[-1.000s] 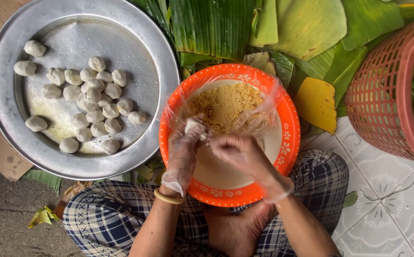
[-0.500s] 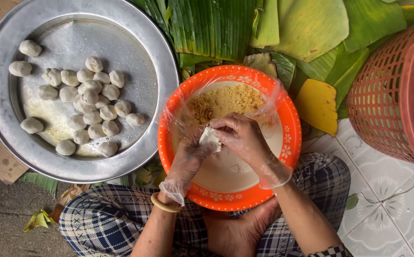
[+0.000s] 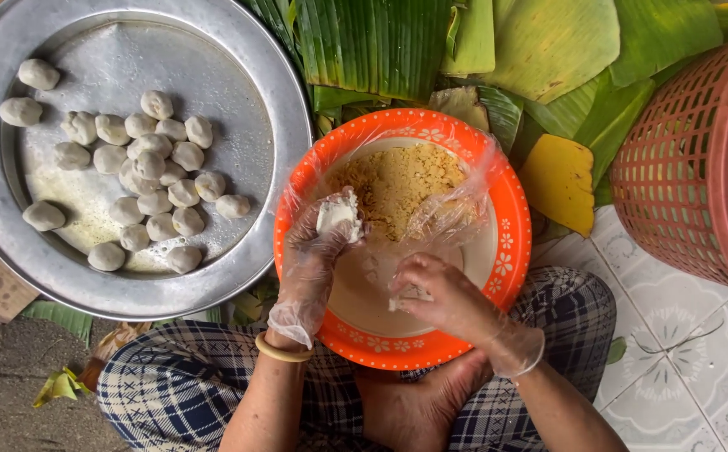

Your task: The person is manually forming filled dough balls by flattening a piece of dough, adding a yellow filling, and rolling it between their palms.

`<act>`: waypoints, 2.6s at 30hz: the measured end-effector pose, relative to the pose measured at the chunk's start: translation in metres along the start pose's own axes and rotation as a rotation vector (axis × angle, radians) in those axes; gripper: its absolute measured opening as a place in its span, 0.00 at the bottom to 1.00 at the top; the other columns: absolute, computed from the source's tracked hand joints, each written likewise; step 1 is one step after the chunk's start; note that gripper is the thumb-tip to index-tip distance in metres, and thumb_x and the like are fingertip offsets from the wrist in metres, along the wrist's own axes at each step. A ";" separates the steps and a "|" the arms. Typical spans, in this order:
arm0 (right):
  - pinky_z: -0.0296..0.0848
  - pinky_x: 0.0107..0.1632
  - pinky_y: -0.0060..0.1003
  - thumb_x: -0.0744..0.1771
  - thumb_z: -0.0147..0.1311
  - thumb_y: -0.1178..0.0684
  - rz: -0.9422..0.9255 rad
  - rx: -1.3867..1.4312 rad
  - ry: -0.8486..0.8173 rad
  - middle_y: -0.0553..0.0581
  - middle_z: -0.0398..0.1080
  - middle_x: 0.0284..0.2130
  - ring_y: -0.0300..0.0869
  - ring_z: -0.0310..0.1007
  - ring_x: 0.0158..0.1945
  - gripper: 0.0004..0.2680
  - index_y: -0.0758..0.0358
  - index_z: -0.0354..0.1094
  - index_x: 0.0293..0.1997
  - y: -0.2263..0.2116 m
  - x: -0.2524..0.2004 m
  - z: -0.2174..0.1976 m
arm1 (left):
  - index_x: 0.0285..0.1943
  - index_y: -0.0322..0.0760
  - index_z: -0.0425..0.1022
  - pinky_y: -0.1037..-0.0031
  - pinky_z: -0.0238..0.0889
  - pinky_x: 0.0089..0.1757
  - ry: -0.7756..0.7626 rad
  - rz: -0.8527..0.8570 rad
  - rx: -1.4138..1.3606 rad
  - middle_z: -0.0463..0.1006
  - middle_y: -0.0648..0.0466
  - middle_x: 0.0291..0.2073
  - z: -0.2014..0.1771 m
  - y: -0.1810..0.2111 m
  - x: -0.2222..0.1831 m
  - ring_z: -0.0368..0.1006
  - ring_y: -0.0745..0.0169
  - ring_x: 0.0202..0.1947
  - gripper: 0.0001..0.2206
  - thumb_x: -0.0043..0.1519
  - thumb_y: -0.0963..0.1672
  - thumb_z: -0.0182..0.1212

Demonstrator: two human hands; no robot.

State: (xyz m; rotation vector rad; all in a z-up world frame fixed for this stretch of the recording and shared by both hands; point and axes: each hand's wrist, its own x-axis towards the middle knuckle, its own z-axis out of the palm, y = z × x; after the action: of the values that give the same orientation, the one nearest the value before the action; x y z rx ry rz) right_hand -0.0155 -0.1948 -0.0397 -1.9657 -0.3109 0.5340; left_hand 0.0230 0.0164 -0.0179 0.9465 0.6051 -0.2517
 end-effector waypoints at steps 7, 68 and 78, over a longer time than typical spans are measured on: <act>0.77 0.34 0.30 0.62 0.68 0.60 -0.083 0.075 0.367 0.55 0.73 0.34 0.39 0.75 0.33 0.09 0.61 0.78 0.43 -0.008 0.039 0.001 | 0.58 0.35 0.77 0.72 0.77 0.40 -0.080 -0.082 0.130 0.82 0.46 0.41 0.015 0.010 -0.016 0.79 0.58 0.39 0.21 0.53 0.36 0.67; 0.75 0.57 0.44 0.64 0.59 0.65 0.117 -0.206 0.039 0.66 0.71 0.49 0.54 0.74 0.54 0.15 0.66 0.69 0.57 -0.065 0.096 -0.005 | 0.65 0.31 0.71 0.51 0.65 0.58 0.083 -0.133 -0.148 0.78 0.36 0.54 0.017 -0.015 0.018 0.75 0.43 0.55 0.22 0.60 0.42 0.62; 0.78 0.54 0.47 0.64 0.58 0.68 -0.160 -0.183 0.228 0.66 0.76 0.47 0.58 0.78 0.51 0.13 0.66 0.75 0.53 -0.052 0.085 -0.008 | 0.57 0.32 0.77 0.57 0.72 0.52 0.109 -0.129 -0.169 0.81 0.45 0.46 0.024 -0.004 0.018 0.77 0.53 0.45 0.16 0.60 0.41 0.64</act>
State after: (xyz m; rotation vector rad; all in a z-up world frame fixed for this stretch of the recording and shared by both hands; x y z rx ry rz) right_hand 0.0636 -0.1407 -0.0093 -2.1326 -0.3801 0.1805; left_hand 0.0441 -0.0044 -0.0210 0.7626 0.7773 -0.2603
